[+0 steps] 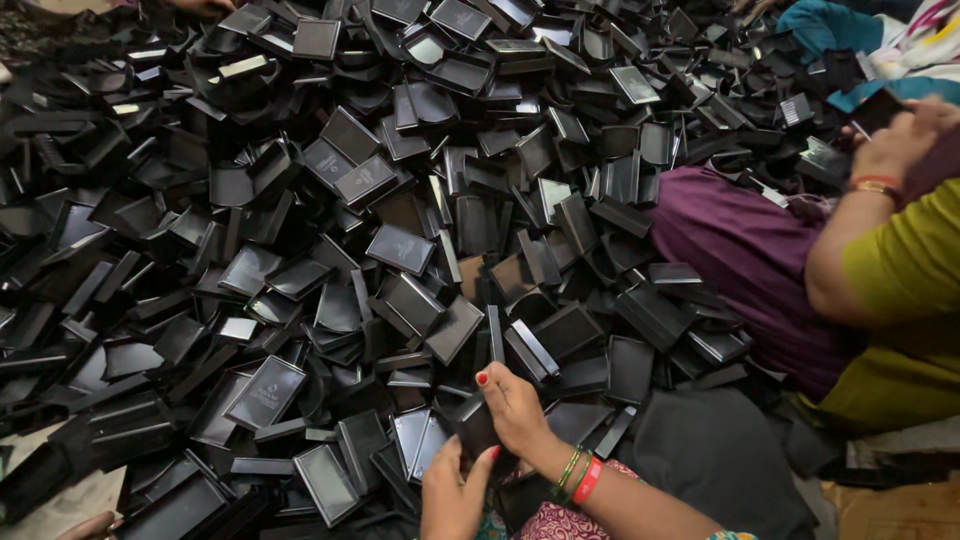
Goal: The person sits on the floor and repeatedly picks up small black plastic trays from a large pile, opens them to inspect the interior, and places them back into the pile. The task involves continuous handling of identical trays without a visible final destination.
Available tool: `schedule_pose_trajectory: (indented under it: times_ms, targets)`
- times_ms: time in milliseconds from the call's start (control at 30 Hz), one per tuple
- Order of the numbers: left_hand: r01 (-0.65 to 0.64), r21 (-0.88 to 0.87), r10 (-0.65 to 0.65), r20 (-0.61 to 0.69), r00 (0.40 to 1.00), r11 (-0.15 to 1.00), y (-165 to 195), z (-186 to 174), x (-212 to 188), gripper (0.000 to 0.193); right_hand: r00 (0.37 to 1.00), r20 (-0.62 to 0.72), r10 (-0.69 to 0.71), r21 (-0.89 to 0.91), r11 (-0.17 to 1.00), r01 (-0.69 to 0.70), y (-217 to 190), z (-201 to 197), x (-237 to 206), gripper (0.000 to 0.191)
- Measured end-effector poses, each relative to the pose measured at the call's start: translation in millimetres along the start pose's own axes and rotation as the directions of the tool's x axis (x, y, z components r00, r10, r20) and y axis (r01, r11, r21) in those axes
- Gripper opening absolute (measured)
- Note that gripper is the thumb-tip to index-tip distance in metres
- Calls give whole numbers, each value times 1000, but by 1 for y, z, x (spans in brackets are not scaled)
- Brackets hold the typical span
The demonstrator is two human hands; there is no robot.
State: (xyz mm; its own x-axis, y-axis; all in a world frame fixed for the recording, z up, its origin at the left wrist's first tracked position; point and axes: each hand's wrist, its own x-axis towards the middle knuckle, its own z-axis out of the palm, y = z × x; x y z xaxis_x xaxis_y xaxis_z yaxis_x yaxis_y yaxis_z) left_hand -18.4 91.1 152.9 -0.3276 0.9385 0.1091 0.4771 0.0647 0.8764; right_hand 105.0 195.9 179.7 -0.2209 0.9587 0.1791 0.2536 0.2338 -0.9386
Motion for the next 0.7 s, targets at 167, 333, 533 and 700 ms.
schedule_pose_trajectory:
  times_ms: [167,333,533,700]
  targets:
    - [115,-85,-104,124,987,990,6,-12,5,34,1000,21,-17,19,1000,17,-6,2,-2,46]
    - [86,-98,-84,32,996,991,4,-20,13,30,991,134,-11,5,1000,11,2,2,-10,42]
    - [231,-150,-178,303,936,961,6,0,2,33,991,32,127,-113,986,-123,-8,-11,-7,45]
    - [74,-212,-1,323,946,974,7,-22,7,34,993,-87,77,224,973,-56,-50,-76,16,44]
